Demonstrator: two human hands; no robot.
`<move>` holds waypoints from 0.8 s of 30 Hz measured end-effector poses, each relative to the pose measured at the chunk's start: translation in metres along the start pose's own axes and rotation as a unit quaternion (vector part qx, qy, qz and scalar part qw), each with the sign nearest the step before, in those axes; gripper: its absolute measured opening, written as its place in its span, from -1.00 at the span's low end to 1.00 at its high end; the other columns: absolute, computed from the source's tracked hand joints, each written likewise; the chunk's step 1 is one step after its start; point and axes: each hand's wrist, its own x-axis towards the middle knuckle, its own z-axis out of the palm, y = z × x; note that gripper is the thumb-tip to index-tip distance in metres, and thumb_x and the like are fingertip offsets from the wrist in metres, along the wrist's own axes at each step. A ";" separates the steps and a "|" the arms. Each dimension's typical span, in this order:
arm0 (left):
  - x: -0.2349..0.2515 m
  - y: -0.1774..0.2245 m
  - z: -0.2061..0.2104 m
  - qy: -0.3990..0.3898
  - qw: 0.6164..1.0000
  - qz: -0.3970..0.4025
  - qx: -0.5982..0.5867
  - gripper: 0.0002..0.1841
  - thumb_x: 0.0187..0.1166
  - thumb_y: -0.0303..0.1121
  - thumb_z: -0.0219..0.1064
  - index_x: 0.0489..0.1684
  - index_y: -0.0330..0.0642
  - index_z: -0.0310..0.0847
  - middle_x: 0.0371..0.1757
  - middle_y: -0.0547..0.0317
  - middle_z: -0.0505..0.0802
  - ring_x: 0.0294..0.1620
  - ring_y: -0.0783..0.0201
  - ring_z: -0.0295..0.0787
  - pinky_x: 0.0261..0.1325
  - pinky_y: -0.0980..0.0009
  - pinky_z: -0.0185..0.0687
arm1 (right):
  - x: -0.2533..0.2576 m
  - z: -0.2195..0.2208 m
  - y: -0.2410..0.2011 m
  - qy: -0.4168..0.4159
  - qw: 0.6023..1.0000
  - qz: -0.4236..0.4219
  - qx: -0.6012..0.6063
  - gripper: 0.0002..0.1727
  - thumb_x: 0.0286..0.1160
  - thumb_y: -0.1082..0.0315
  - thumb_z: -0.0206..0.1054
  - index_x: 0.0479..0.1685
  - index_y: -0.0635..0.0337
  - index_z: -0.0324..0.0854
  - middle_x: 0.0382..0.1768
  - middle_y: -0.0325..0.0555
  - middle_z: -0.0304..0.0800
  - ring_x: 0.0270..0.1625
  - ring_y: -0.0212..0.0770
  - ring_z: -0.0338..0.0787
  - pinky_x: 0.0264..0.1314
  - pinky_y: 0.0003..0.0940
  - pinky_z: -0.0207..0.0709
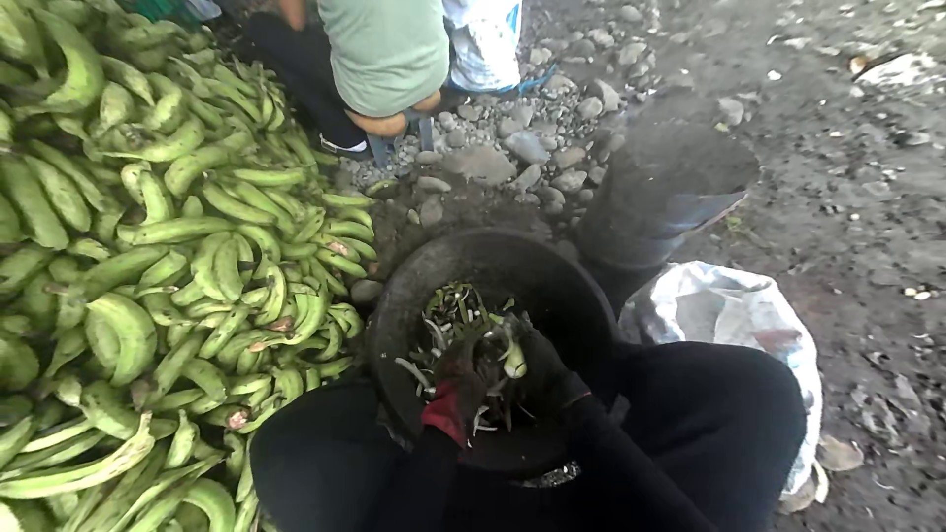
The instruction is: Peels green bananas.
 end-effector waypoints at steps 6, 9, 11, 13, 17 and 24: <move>0.018 -0.009 -0.015 0.076 0.990 -0.105 -0.062 -0.49 0.75 -0.06 0.22 0.56 -0.15 0.53 0.29 -0.11 0.81 0.29 0.06 0.78 0.45 0.04 0.62 | -0.001 0.002 0.015 -0.029 0.998 0.041 -0.049 -0.36 0.85 -0.15 -0.09 0.56 0.14 0.47 0.17 0.06 0.75 0.09 -0.14 0.78 0.15 -0.11 0.70; -0.004 0.006 -0.015 -0.035 0.986 -0.063 -0.149 -0.53 0.79 -0.05 0.16 0.56 -0.05 0.54 0.29 0.06 0.82 0.21 0.29 0.81 0.33 0.20 0.73 | 0.014 -0.008 0.002 0.046 0.998 0.028 0.027 -0.45 0.84 -0.04 0.02 0.52 0.18 0.48 0.07 0.04 0.79 -0.03 -0.19 0.82 0.03 -0.18 0.75; -0.018 0.013 -0.011 -0.098 0.980 -0.044 -0.168 -0.56 0.79 -0.04 0.16 0.51 -0.03 0.59 0.28 0.11 0.83 0.18 0.33 0.81 0.31 0.24 0.73 | 0.021 -0.015 -0.007 0.091 0.995 -0.011 0.025 -0.46 0.88 0.00 -0.03 0.49 0.24 0.50 0.06 0.03 0.79 -0.02 -0.24 0.81 0.06 -0.24 0.72; -0.023 0.018 -0.009 -0.114 0.982 -0.029 -0.150 -0.55 0.79 -0.02 0.16 0.50 -0.03 0.61 0.32 0.10 0.81 0.27 0.33 0.77 0.40 0.25 0.67 | 0.024 -0.019 -0.010 0.084 0.996 -0.039 0.009 -0.43 0.90 0.03 -0.10 0.58 0.26 0.44 0.25 0.07 0.75 0.19 -0.24 0.77 0.30 -0.25 0.64; -0.002 0.003 -0.004 0.009 0.999 -0.029 -0.038 -0.56 0.70 -0.19 0.25 0.50 -0.12 0.60 0.31 -0.07 0.81 0.34 0.07 0.76 0.50 0.06 0.59 | 0.007 -0.002 0.005 -0.021 0.997 -0.012 0.067 -0.54 0.91 0.16 -0.15 0.35 0.28 0.54 -0.12 -0.09 0.77 -0.18 -0.34 0.76 -0.09 -0.37 0.71; 0.009 0.003 -0.015 0.062 0.994 -0.033 -0.080 -0.53 0.74 -0.05 0.22 0.44 -0.14 0.64 0.22 -0.02 0.85 0.25 0.19 0.80 0.43 0.16 0.65 | 0.012 -0.004 0.006 -0.031 0.979 0.068 0.188 -0.46 0.92 0.00 -0.24 0.28 0.19 0.54 -0.19 -0.06 0.81 -0.25 -0.24 0.81 -0.22 -0.28 0.75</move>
